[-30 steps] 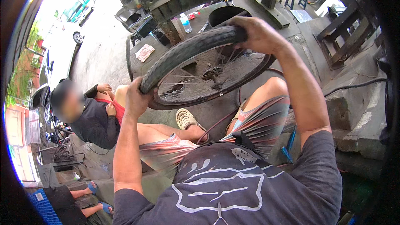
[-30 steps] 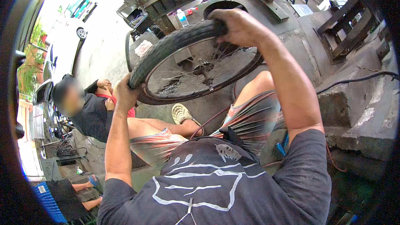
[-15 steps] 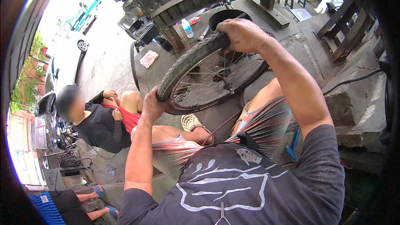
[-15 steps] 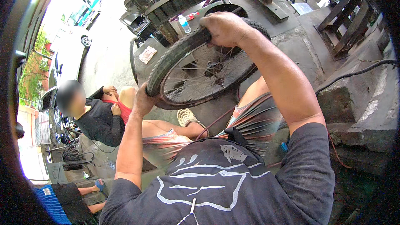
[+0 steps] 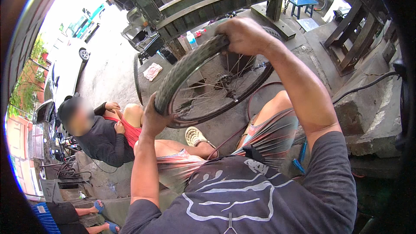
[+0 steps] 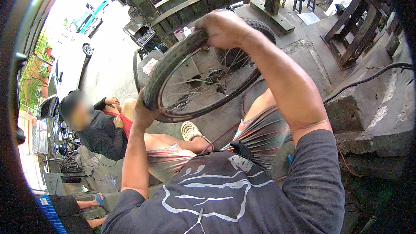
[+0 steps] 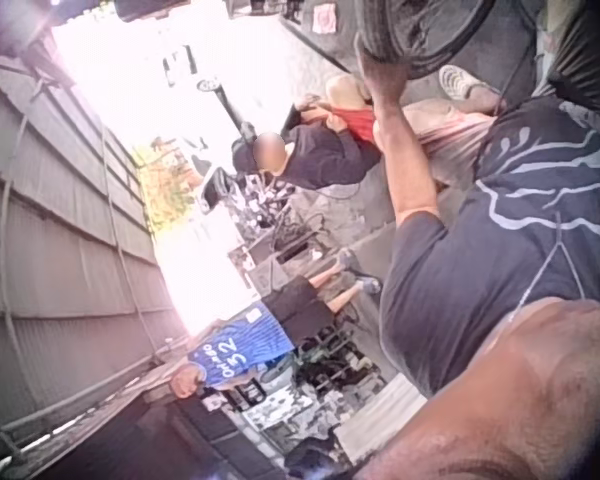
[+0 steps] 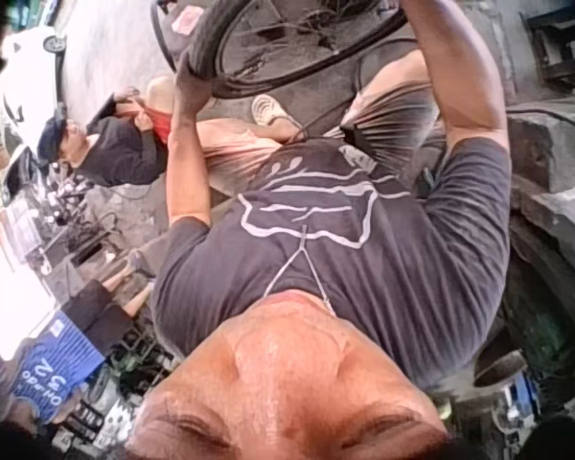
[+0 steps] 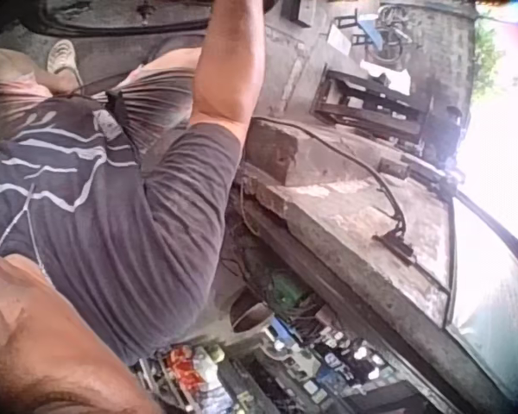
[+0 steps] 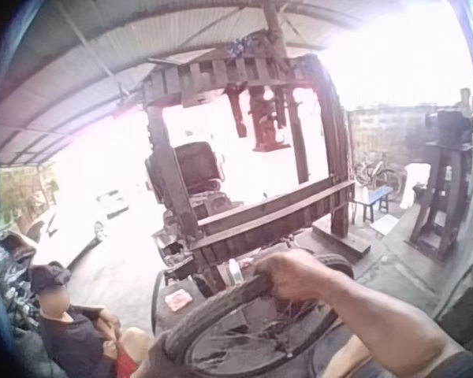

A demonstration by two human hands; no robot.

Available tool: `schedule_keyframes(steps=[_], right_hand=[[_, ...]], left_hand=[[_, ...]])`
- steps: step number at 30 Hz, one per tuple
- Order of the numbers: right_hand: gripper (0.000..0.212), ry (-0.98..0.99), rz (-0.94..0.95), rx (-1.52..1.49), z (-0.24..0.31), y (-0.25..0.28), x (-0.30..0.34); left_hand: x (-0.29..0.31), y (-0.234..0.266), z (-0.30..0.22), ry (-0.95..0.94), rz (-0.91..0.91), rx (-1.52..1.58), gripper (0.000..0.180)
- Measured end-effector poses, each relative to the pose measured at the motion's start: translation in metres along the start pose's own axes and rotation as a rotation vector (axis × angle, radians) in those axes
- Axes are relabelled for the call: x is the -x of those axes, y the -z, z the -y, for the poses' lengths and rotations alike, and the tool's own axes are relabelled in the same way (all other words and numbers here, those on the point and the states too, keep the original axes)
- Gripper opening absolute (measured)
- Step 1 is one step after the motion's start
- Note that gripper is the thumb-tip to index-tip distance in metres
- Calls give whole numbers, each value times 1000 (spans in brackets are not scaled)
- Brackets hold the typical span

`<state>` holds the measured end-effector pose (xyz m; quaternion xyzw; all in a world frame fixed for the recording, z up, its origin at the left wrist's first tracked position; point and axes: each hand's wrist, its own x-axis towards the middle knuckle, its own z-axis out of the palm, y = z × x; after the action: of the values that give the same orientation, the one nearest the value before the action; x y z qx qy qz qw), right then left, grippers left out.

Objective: The person removes a bicycle tire from the rim, inspects the inner tube, and then reinstalls the tire onto the rim by hand. The person works on the wheel while sitting on the floor in a workshop.

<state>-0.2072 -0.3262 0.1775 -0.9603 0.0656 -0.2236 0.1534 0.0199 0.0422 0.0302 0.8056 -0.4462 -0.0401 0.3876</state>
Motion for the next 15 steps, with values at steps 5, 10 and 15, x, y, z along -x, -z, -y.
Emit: schedule_keyframes(steps=[5, 10, 15], right_hand=[[47, -212, 59, -158, -71, -31, 34], [82, -221, 199, -162, -95, -40, 69], [79, 16, 117, -61, -30, -50, 31]], left_hand=[[-27, 18, 3, 22, 123, -154, 73], [-64, 17, -106, 12, 187, -235, 58], [-76, -4, -126, -50, 216, -219, 58]])
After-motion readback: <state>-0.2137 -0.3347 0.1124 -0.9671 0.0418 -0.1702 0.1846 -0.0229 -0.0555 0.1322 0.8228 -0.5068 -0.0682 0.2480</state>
